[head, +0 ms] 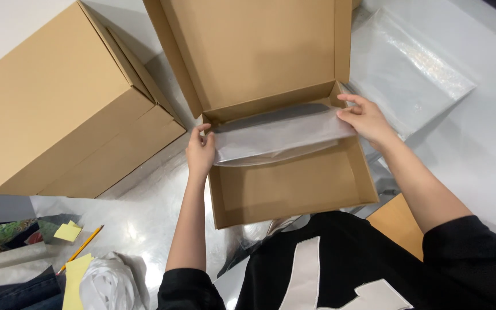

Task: Unpacking clothes from cardboard boxes, removing plastic packaging, and hanging the garments on a clothing rack using hangers.

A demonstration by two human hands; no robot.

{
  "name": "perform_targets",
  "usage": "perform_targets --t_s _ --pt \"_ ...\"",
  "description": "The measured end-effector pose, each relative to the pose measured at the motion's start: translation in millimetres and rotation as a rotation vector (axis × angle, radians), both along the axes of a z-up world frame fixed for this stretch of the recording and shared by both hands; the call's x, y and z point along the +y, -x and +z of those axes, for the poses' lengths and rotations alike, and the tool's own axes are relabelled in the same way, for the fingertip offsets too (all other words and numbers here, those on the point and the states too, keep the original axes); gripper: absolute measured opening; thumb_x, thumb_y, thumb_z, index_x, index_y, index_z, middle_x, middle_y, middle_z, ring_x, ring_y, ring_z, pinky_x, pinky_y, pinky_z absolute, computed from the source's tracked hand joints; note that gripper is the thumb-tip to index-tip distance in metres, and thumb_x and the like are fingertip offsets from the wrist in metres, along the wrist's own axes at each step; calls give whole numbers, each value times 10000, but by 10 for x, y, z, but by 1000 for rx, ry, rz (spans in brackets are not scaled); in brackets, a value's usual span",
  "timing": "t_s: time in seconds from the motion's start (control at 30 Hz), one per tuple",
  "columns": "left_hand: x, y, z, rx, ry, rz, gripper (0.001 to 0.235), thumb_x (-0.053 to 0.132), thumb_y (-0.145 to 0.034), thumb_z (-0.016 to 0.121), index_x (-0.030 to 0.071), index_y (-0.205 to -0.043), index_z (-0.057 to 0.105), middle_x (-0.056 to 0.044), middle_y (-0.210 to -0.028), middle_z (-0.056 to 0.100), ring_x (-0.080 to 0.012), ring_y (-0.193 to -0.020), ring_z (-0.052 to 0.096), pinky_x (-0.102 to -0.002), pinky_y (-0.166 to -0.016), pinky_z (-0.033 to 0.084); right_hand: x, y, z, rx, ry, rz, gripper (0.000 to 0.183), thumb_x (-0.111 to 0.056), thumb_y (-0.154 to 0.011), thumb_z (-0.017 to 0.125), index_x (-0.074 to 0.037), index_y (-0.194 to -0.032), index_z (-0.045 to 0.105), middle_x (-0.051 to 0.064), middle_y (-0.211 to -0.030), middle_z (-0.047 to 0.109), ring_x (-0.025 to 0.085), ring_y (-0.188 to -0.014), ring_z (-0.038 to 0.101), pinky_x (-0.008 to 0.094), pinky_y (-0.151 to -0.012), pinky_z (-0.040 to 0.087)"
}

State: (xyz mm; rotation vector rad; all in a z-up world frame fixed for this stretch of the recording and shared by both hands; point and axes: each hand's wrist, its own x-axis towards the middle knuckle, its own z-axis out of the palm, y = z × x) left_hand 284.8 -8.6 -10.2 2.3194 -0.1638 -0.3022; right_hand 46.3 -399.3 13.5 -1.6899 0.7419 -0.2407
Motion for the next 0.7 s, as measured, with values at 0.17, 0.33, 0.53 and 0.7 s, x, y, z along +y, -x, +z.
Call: perform_targets --t_s 0.17,0.33,0.53,0.7 --pt "116 521 253 85 222 -22 281 214 -1042 617 239 -1286 752 -164 -1252 735 -374 -1188 682 -496 -1044 523 372 409 123 -58 -249 -108 427 -141 -1081 637 -103 -1501 578 123 -1075 657 253 -892 748 396 -764 665" --pt "315 1008 456 260 284 68 312 375 -1114 526 256 -1297 748 -161 -1256 744 -340 -1212 695 -497 -1042 530 776 934 416 -124 -436 -177 370 -301 -1177 496 -92 -1471 579 163 -988 700 251 -857 786 379 -803 689" --pt "623 1673 378 233 619 113 366 357 -1119 575 83 -1349 647 -30 -775 633 -63 -421 470 -213 -382 363 872 1624 378 -99 -411 -122 522 -136 -1056 684 -52 -1536 497 201 -968 743 233 -720 763 344 -662 658" --pt "943 2450 314 250 530 153 498 207 -1014 744 102 -1453 535 -62 -895 702 -88 -427 488 -204 -407 407 1045 2269 229 -42 -349 -63 571 -92 -1004 708 -51 -1527 482 157 -897 718 85 -496 523 203 -402 411"
